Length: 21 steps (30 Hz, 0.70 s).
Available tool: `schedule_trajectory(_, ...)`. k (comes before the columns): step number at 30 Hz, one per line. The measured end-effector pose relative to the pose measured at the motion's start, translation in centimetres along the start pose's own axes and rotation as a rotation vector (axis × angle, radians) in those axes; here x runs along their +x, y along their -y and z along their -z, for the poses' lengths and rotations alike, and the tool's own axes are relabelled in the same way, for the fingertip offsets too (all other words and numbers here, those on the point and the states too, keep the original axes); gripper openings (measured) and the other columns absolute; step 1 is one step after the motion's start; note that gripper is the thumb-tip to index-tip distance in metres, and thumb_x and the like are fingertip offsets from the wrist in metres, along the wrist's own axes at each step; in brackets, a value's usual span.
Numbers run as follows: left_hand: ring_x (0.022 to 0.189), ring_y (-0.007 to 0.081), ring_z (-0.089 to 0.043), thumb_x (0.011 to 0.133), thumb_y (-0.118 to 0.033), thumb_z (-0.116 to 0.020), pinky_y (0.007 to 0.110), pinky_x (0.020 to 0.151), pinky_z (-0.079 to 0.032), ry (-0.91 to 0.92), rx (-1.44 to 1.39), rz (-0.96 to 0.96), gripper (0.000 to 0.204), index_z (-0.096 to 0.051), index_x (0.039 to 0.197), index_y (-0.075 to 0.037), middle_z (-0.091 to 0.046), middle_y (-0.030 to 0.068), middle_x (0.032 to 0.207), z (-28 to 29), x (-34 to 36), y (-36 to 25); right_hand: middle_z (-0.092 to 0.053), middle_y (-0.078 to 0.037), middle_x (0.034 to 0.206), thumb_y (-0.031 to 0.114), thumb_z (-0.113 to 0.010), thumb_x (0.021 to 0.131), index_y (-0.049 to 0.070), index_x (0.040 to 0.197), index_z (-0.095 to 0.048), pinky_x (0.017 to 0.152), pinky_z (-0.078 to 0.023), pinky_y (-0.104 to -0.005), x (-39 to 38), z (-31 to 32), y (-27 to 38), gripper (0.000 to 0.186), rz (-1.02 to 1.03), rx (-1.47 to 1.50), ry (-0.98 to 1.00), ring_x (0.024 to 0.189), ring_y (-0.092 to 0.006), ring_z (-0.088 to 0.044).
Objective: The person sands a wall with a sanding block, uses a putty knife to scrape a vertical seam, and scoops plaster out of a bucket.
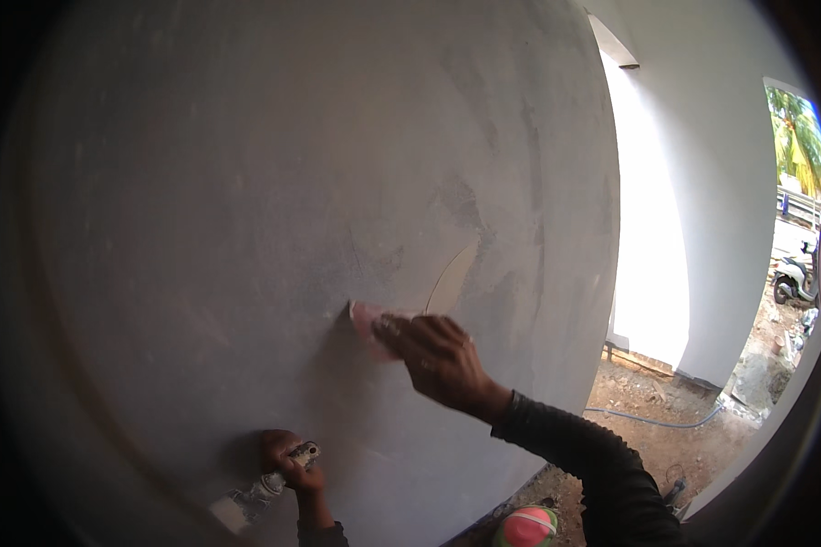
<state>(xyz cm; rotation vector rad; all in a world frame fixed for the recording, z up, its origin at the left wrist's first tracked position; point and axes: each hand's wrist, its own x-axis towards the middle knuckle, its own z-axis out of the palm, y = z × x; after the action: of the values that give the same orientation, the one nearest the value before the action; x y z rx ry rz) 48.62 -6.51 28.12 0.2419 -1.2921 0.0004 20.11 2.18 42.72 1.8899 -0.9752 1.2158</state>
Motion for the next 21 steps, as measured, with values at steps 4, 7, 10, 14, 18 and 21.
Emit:
schedule_trajectory(4,0.076,0.0206,-0.049,0.101,-0.042,-0.040,0.034,0.068,-0.044,-0.004,-0.021,0.057,0.042,-0.052,0.093,-0.003,-0.052,0.0104,0.088,-0.2,-1.4,1.1,-0.068,-0.007,0.128,0.001,-0.067,0.088,0.013,0.137,-0.063,0.101,-0.054,-0.0442,-9.6,-0.9,1.2,0.051,0.057,0.102,0.221,0.116,-0.0257,-0.066)
schedule_trajectory(7,0.076,0.0210,-0.050,0.101,-0.042,-0.039,0.035,0.068,-0.044,0.042,-0.002,0.038,0.043,-0.051,0.092,-0.002,-0.052,0.0105,0.087,0.7,-0.1,0.1,-0.071,-0.007,0.126,0.003,-0.068,0.092,0.012,0.134,-0.066,0.097,-0.057,-0.0440,-5.4,2.9,-2.4,0.042,-0.047,0.056,0.167,0.114,-0.0262,-0.068)
schedule_trajectory(10,0.075,0.0208,-0.050,0.101,-0.045,-0.038,0.035,0.067,-0.044,0.034,0.063,-0.001,0.045,-0.051,0.092,-0.002,-0.052,0.0105,0.087,0.1,-0.1,-0.5,-0.073,-0.010,0.123,0.003,-0.061,0.098,0.012,0.127,-0.071,0.089,-0.059,-0.0400,4.4,9.2,-9.9,0.032,-0.148,-0.083,-0.290,0.107,-0.0290,-0.070)
schedule_trajectory(14,0.077,0.0198,-0.050,0.101,-0.047,-0.038,0.034,0.068,-0.043,-0.070,0.046,0.072,0.046,-0.052,0.092,-0.004,-0.052,0.0101,0.087,-0.4,-2.0,0.6,-0.073,-0.011,0.117,0.005,-0.059,0.099,0.012,0.126,-0.072,0.081,-0.058,-0.0420,12.1,12.4,-15.3,0.030,-0.146,-0.243,-0.443,0.099,-0.0304,-0.069)
schedule_trajectory(18,0.078,0.0197,-0.050,0.101,-0.048,-0.038,0.035,0.067,-0.042,-0.130,0.010,0.101,0.047,-0.051,0.092,-0.005,-0.051,0.0092,0.089,0.1,-2.6,1.6,-0.070,-0.010,0.125,-0.006,-0.068,0.083,0.010,0.127,-0.071,0.088,-0.059,-0.0398,3.1,1.9,-6.9,0.047,0.078,-0.222,-0.260,0.110,-0.0247,-0.067)
schedule_trajectory(21,0.077,0.0196,-0.049,0.102,-0.047,-0.037,0.034,0.067,-0.042,-0.074,0.129,0.090,0.046,-0.051,0.093,-0.005,-0.051,0.0087,0.090,-0.2,-1.4,0.1,-0.069,-0.007,0.129,-0.004,-0.067,0.087,0.012,0.129,-0.069,0.094,-0.060,-0.0428,-6.1,1.4,-2.8,0.045,0.123,0.061,0.122,0.115,-0.0231,-0.067)
